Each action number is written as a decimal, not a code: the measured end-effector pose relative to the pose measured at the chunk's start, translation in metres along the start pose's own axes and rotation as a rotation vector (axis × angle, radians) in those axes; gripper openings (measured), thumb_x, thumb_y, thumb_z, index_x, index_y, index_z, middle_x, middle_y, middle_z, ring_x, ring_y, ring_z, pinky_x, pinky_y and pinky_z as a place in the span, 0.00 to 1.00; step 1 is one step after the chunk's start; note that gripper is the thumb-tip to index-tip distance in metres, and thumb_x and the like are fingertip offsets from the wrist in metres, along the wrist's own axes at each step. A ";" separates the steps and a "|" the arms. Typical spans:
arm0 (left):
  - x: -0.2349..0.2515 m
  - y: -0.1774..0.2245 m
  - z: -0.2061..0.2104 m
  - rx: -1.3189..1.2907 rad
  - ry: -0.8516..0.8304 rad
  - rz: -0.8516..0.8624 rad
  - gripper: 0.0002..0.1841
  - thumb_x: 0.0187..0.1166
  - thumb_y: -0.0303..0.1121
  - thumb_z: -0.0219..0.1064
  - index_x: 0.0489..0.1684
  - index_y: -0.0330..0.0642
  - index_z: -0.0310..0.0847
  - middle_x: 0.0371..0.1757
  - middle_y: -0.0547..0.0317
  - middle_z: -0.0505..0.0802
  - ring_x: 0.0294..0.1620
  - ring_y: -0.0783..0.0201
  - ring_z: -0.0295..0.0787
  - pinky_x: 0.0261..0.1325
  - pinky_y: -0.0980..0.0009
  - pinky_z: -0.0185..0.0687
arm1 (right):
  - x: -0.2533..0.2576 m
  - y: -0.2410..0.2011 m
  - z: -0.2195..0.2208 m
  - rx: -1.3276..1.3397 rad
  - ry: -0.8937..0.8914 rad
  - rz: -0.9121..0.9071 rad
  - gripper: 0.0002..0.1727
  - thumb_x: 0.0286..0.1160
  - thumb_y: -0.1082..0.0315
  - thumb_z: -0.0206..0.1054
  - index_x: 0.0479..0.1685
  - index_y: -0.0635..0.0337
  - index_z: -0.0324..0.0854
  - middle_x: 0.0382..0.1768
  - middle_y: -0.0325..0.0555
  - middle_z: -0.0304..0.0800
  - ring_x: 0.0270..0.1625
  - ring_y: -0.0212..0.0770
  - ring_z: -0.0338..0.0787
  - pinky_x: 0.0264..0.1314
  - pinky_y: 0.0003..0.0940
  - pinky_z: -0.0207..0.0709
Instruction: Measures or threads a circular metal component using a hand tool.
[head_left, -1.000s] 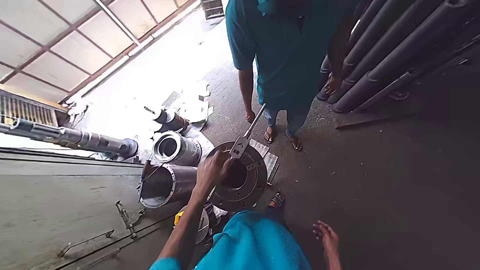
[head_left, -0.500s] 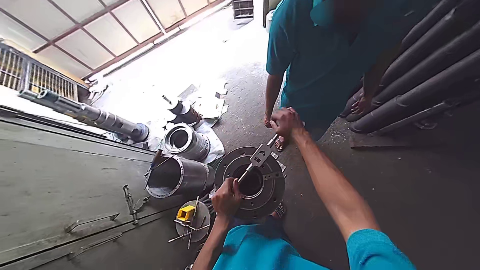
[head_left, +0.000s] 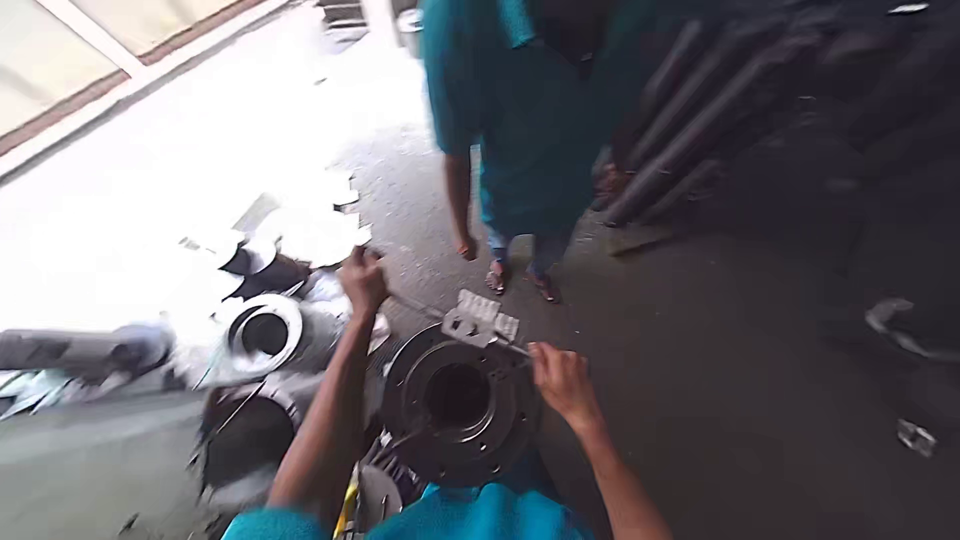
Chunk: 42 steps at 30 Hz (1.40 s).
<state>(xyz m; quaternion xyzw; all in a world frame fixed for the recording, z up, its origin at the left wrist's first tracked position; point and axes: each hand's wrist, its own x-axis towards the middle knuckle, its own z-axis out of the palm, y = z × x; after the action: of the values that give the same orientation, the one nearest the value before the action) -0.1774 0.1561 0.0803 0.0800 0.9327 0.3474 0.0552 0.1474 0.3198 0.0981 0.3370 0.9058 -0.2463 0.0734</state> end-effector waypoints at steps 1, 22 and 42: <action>-0.003 0.001 0.000 0.016 -0.033 0.032 0.20 0.89 0.39 0.55 0.58 0.30 0.84 0.51 0.27 0.91 0.57 0.29 0.88 0.61 0.27 0.73 | -0.001 -0.001 0.001 -0.016 0.029 0.026 0.33 0.91 0.44 0.43 0.39 0.59 0.90 0.31 0.57 0.93 0.41 0.61 0.95 0.41 0.65 0.82; 0.023 0.012 0.018 -0.208 0.036 0.084 0.28 0.92 0.44 0.42 0.46 0.32 0.88 0.45 0.40 0.92 0.52 0.50 0.86 0.63 0.44 0.72 | -0.022 -0.015 0.013 0.107 -0.113 0.211 0.36 0.91 0.37 0.32 0.56 0.52 0.82 0.35 0.52 0.91 0.47 0.57 0.93 0.49 0.61 0.80; -0.007 -0.029 -0.021 0.189 -0.238 0.344 0.33 0.91 0.48 0.40 0.38 0.29 0.88 0.39 0.33 0.93 0.50 0.34 0.90 0.59 0.30 0.72 | 0.022 0.039 0.002 0.161 0.002 -0.311 0.29 0.94 0.51 0.43 0.50 0.61 0.88 0.45 0.52 0.93 0.55 0.50 0.91 0.66 0.47 0.79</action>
<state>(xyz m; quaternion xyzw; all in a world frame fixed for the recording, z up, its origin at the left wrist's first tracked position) -0.1767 0.1199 0.0771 0.2828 0.9206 0.2510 0.0970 0.1555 0.3574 0.0745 0.1978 0.9243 -0.3263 0.0062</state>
